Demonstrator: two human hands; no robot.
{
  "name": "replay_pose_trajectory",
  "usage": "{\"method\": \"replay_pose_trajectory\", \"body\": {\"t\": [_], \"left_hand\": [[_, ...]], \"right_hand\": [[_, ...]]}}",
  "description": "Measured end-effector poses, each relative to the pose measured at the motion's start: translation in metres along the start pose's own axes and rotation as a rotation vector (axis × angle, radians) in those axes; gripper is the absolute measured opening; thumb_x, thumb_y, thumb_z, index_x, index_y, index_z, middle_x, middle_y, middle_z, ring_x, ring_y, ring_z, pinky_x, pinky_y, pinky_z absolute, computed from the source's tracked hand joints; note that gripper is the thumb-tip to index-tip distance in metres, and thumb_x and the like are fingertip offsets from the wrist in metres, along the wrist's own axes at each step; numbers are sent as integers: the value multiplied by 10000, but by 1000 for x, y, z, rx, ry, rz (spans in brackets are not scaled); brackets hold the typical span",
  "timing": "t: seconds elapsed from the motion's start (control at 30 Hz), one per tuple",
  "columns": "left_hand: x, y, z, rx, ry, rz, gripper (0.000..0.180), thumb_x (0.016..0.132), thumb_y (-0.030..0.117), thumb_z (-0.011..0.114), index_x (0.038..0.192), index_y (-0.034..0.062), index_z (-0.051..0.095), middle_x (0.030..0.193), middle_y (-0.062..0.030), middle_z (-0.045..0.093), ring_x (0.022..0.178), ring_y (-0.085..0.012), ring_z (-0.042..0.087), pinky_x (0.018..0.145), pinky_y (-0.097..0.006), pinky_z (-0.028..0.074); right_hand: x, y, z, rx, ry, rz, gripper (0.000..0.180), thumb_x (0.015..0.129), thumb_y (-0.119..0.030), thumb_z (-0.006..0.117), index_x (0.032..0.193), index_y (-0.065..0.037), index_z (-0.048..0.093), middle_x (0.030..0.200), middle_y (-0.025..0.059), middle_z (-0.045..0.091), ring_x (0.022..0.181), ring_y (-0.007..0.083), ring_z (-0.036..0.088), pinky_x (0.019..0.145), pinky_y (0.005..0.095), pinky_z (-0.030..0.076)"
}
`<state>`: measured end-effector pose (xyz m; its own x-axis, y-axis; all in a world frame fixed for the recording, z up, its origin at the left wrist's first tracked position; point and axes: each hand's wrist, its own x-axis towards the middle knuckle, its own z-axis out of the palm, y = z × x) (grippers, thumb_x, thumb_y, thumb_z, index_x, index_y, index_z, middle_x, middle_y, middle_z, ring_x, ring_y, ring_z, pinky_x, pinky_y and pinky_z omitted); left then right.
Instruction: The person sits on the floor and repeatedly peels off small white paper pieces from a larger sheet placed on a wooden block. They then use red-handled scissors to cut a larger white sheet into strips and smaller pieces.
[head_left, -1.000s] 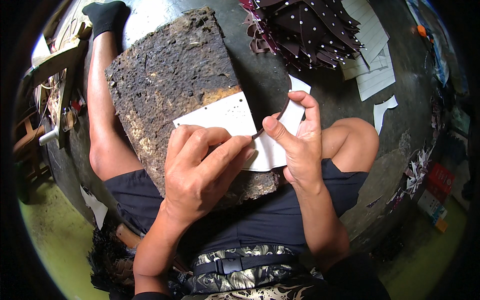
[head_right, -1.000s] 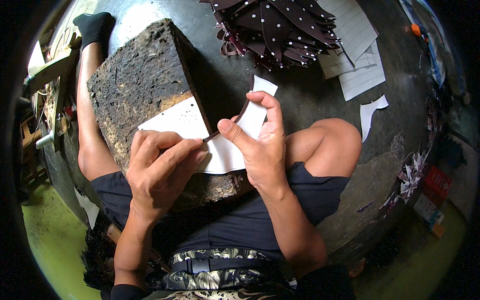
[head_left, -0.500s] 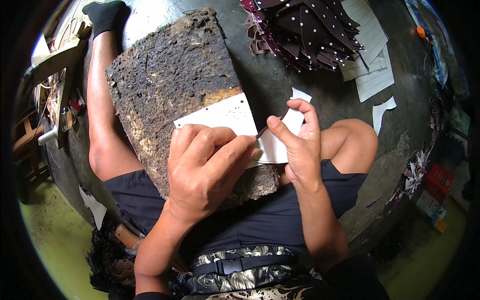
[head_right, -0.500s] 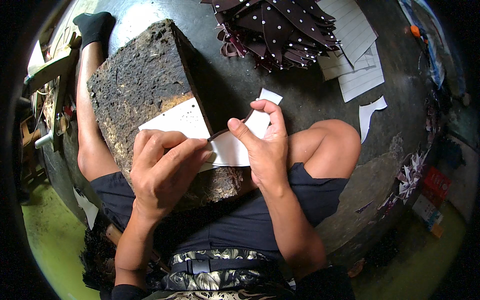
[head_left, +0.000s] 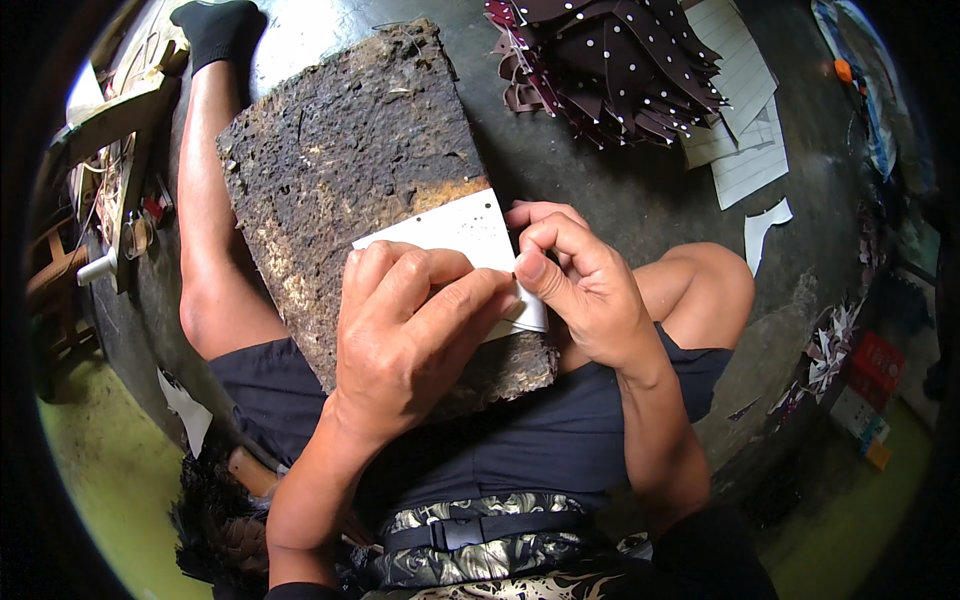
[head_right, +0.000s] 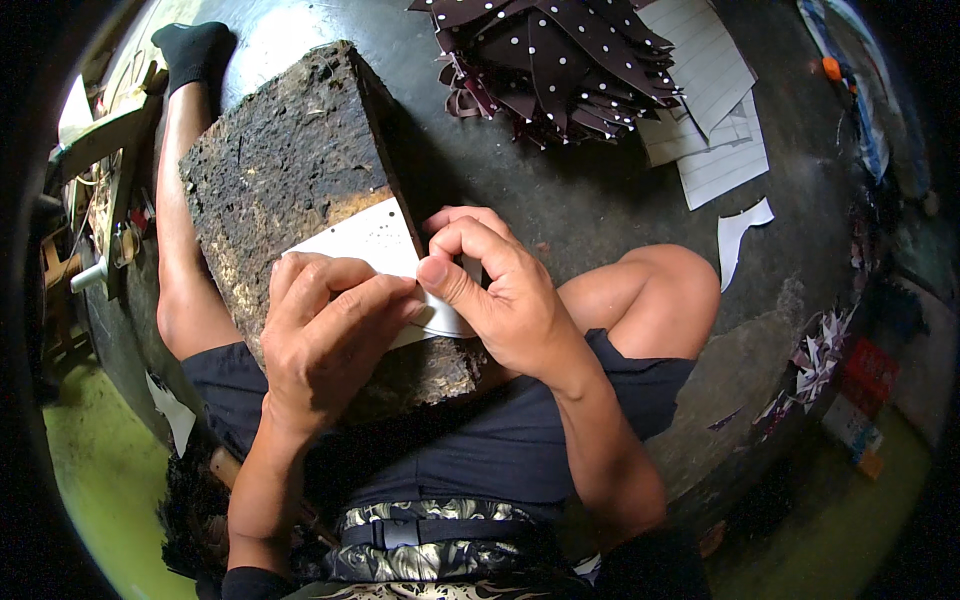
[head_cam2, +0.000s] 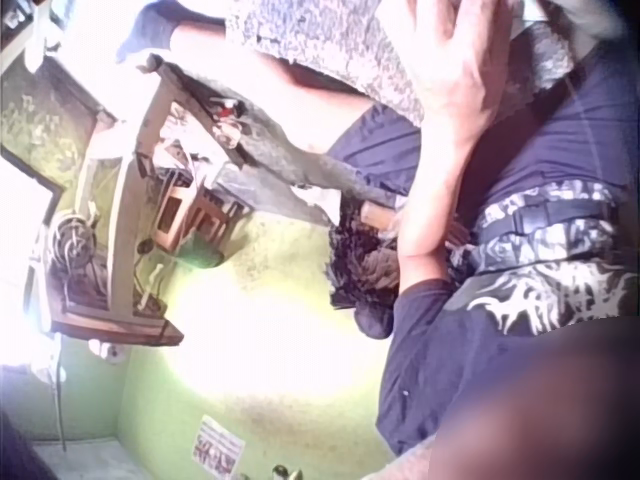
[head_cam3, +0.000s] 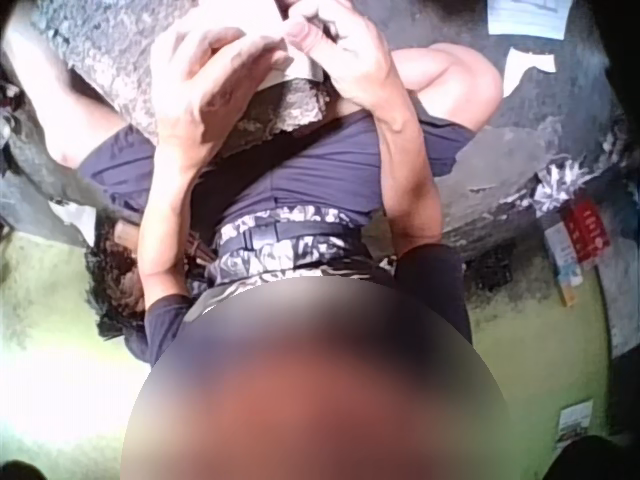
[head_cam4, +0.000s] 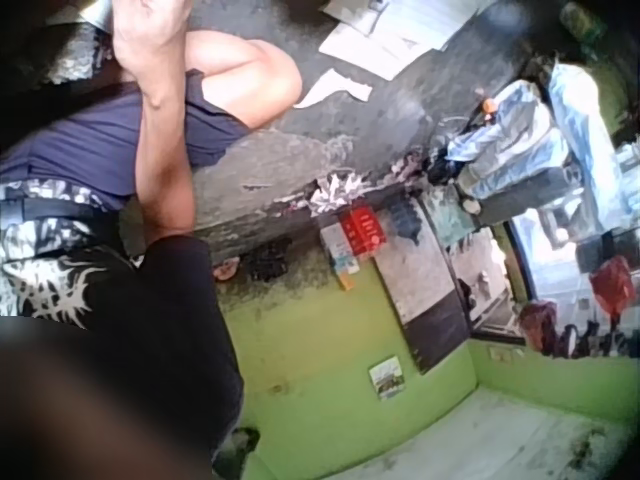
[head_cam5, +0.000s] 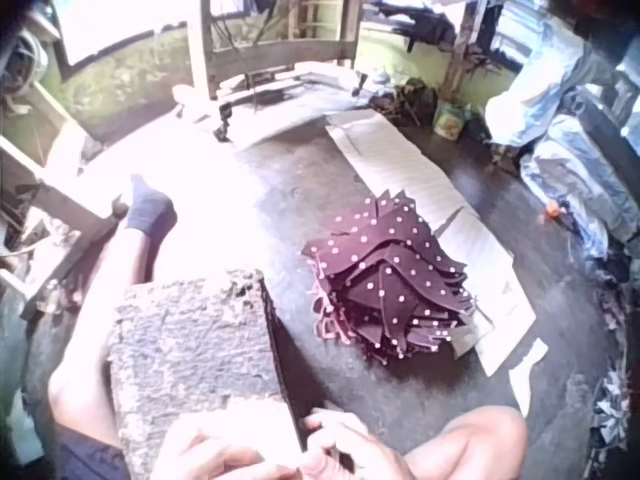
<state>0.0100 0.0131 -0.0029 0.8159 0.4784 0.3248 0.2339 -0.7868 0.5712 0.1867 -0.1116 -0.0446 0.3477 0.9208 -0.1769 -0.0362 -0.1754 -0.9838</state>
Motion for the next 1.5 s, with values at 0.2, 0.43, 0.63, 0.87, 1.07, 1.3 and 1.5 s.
{"method": "replay_pose_trajectory", "body": {"t": [0.2, 0.43, 0.63, 0.87, 1.07, 1.3, 1.5], "left_hand": [[0, 2, 2, 2, 13, -18, 261, 810, 160, 927, 1043, 129, 812, 928, 6, 669, 847, -223, 602, 769, -391, 458], [-1, 2, 2, 10, 9, -25, 285, 793, 138, 925, 1055, 128, 813, 928, 5, 665, 846, -222, 602, 764, -390, 459], [0, 0, 4, 2, 25, 0, 282, 790, 127, 923, 1048, 133, 810, 939, 7, 673, 848, -216, 606, 767, -391, 459], [-3, -2, 7, 20, 49, 26, 269, 794, 126, 921, 1031, 144, 796, 954, 11, 678, 851, -216, 609, 761, -398, 458], [-7, -2, 10, 50, 78, 42, 274, 793, 137, 926, 1032, 147, 792, 950, 16, 680, 847, -218, 612, 753, -401, 459], [-7, -1, 11, 52, 107, 60, 272, 795, 168, 932, 1036, 167, 807, 961, 24, 679, 855, -213, 612, 753, -395, 456], [-4, 7, 9, 124, 31, 30, 245, 841, 206, 914, 1074, 194, 839, 976, 20, 659, 891, -220, 594, 769, -402, 442]], "right_hand": [[-7, 10, 0, 57, 33, 54, 327, 1094, -354, 720, 1090, -28, 689, 1259, 147, 677, 1247, 266, 642, 1082, 381, 487], [-10, 19, 0, 46, 76, 74, 316, 1101, -352, 711, 1091, -37, 691, 1247, 125, 683, 1239, 250, 646, 1089, 376, 486], [-14, 23, -2, 16, 103, 90, 321, 1104, -354, 705, 1085, -34, 690, 1236, 124, 686, 1184, 221, 655, 1063, 366, 496], [-14, 27, -1, 9, 117, 101, 334, 1102, -359, 710, 1073, -27, 693, 1203, 106, 692, 1135, 188, 653, 1032, 339, 502], [-15, 28, 0, 8, 120, 94, 324, 1108, -343, 703, 1072, -22, 693, 1139, 74, 693, 1085, 163, 648, 992, 323, 505], [-14, 29, 1, 9, 142, 98, 320, 1114, -333, 695, 1081, -15, 691, 1102, 68, 688, 1043, 158, 645, 962, 316, 509], [-15, 37, -5, -258, 262, -39, 325, 1103, -330, 704, 1067, -7, 702, 1085, 114, 710, 1035, 220, 683, 942, 354, 527]]}}
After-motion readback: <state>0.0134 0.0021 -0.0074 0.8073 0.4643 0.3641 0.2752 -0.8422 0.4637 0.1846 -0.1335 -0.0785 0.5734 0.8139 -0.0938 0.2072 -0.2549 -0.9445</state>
